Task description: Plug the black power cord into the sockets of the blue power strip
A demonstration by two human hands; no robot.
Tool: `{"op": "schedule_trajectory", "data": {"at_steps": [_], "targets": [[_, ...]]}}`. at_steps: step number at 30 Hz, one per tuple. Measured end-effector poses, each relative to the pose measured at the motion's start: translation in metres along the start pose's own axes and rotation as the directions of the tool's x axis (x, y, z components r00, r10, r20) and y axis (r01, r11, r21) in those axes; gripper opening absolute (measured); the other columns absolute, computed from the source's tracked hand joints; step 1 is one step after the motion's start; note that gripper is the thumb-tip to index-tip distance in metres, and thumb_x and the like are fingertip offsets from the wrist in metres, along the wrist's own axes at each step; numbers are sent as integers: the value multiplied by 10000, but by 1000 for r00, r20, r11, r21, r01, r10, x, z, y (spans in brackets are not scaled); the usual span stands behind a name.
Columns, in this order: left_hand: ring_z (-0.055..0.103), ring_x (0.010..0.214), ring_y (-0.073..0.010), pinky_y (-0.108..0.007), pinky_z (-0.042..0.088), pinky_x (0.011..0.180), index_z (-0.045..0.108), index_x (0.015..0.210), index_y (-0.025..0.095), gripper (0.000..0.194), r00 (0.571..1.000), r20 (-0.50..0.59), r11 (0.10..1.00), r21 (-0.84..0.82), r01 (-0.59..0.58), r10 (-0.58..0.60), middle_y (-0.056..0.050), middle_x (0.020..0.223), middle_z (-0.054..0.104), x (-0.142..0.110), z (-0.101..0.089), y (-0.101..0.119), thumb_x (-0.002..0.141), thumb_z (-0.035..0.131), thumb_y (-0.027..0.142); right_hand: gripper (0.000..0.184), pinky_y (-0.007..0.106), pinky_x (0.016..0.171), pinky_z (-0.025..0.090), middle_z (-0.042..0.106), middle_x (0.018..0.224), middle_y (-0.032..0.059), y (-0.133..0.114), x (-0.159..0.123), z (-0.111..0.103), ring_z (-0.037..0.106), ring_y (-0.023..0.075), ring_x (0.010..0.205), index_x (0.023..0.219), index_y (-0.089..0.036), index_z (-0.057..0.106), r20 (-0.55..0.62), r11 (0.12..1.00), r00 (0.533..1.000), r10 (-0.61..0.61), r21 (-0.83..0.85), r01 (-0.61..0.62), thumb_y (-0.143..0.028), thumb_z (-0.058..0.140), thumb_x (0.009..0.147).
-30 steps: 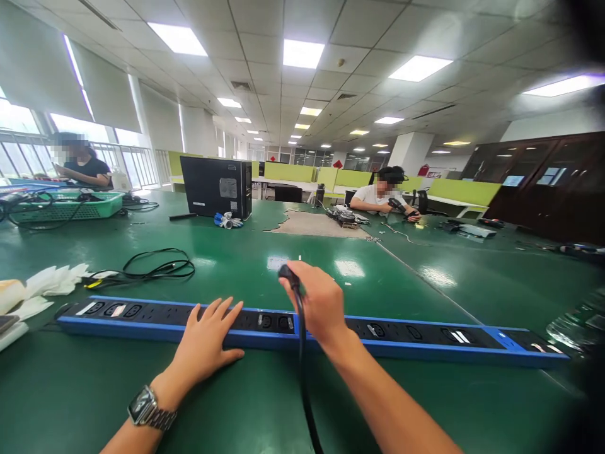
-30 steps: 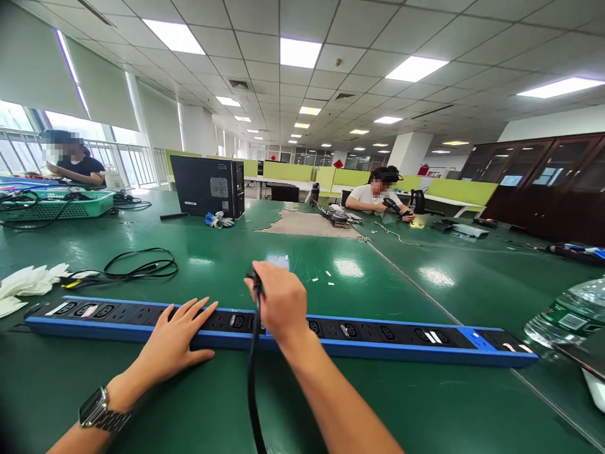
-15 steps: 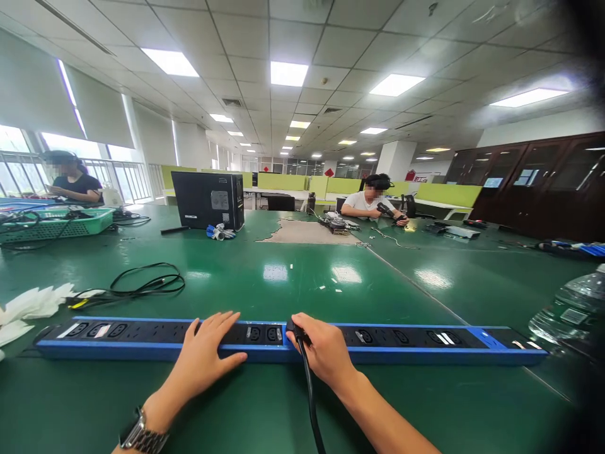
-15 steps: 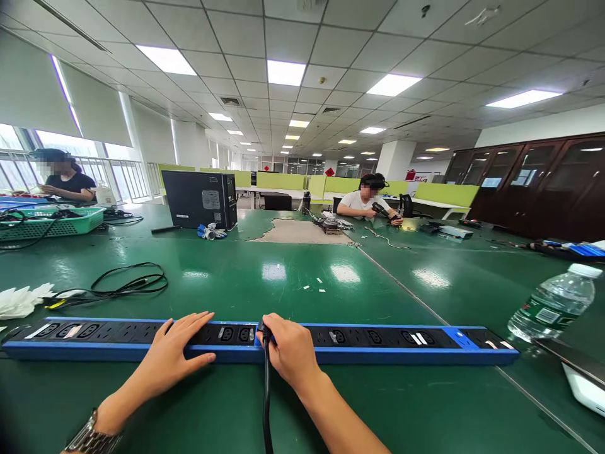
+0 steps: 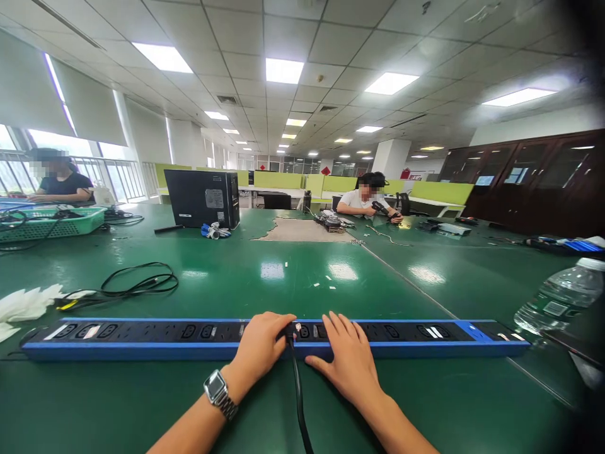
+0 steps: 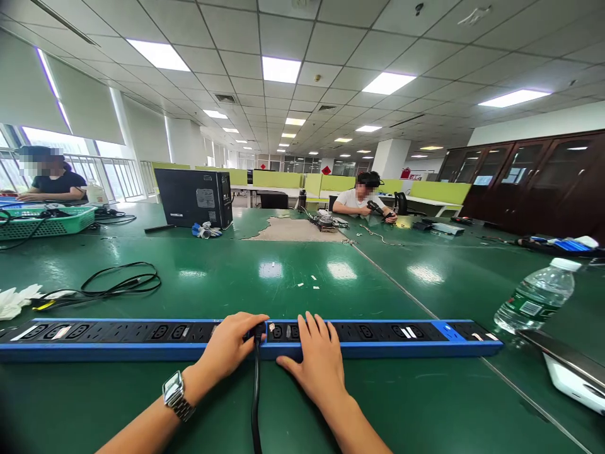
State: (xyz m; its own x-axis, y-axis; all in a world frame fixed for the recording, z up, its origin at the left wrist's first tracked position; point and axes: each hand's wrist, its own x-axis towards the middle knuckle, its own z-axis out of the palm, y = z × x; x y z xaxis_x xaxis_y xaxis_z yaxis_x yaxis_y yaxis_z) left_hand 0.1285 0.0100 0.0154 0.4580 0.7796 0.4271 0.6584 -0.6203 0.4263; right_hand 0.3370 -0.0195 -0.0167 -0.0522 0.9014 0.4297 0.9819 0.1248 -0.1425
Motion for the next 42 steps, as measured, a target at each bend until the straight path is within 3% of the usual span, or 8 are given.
{"op": "schedule_trajectory", "data": {"at_steps": [7,13,22,25,28,35,38,42], "targets": [[700,946,-210,-311,535,887,622,1204,181,368,892,-442,994,-100,54,-93,-81,1099,727,-19,-38,-31,900,541,371,788,507,1128,256,458,1471,105,-1,-1,0,374,325,1369,1389,-188,482,96,999,995,32,-37,-28,-540,700,719],[715,750,-204,-290,570,738,639,1185,172,468,915,-322,970,-56,237,-242,-58,890,763,-67,-70,-75,888,508,510,770,502,1137,231,435,1487,100,-6,1,-4,350,320,1386,1396,-190,471,145,998,987,62,-41,-57,-534,672,737],[579,1210,-249,-476,381,1084,578,1281,286,409,985,-101,969,189,159,-142,-51,1245,674,-62,-62,-79,908,489,428,759,557,1100,272,508,1423,122,-7,2,-3,404,351,1341,1352,-207,513,61,998,998,32,47,-35,-551,702,702],[495,1302,-264,-539,267,1138,371,1446,270,647,977,-124,933,299,202,-172,-78,1341,605,-69,-61,-81,864,549,490,692,512,1069,349,556,1374,101,-37,8,-14,465,319,1282,1320,-229,542,15,977,996,-86,198,82,-533,708,721],[443,1335,-340,-555,265,1127,406,1427,204,836,971,-149,882,410,232,-186,-150,1411,527,-76,-56,-84,727,681,568,522,430,995,427,643,1245,75,-89,20,-16,552,254,1153,1256,-248,582,-40,911,969,-245,332,244,-469,669,791],[469,1311,-328,-503,332,1090,526,1335,250,613,976,-128,850,481,214,-174,-103,1406,541,-79,-53,-82,748,664,364,248,338,823,463,718,996,43,-180,57,-13,624,200,903,1091,-216,627,-82,833,916,-392,392,391,-229,535,860],[458,1320,-340,-519,332,1088,522,1339,234,629,977,-119,851,481,212,-176,-114,1411,534,-80,-53,-84,755,667,417,297,331,895,448,688,1108,75,-168,65,-42,600,195,1009,1167,-176,594,-366,776,882,-296,446,445,-273,480,911],[426,1349,-337,-522,311,1105,490,1375,216,678,977,-116,848,487,211,-177,-122,1440,499,-80,-52,-89,774,643,490,325,368,915,465,691,1078,88,-86,52,-61,597,219,1030,1136,-192,618,-485,811,866,-123,454,369,-404,489,928]]}}
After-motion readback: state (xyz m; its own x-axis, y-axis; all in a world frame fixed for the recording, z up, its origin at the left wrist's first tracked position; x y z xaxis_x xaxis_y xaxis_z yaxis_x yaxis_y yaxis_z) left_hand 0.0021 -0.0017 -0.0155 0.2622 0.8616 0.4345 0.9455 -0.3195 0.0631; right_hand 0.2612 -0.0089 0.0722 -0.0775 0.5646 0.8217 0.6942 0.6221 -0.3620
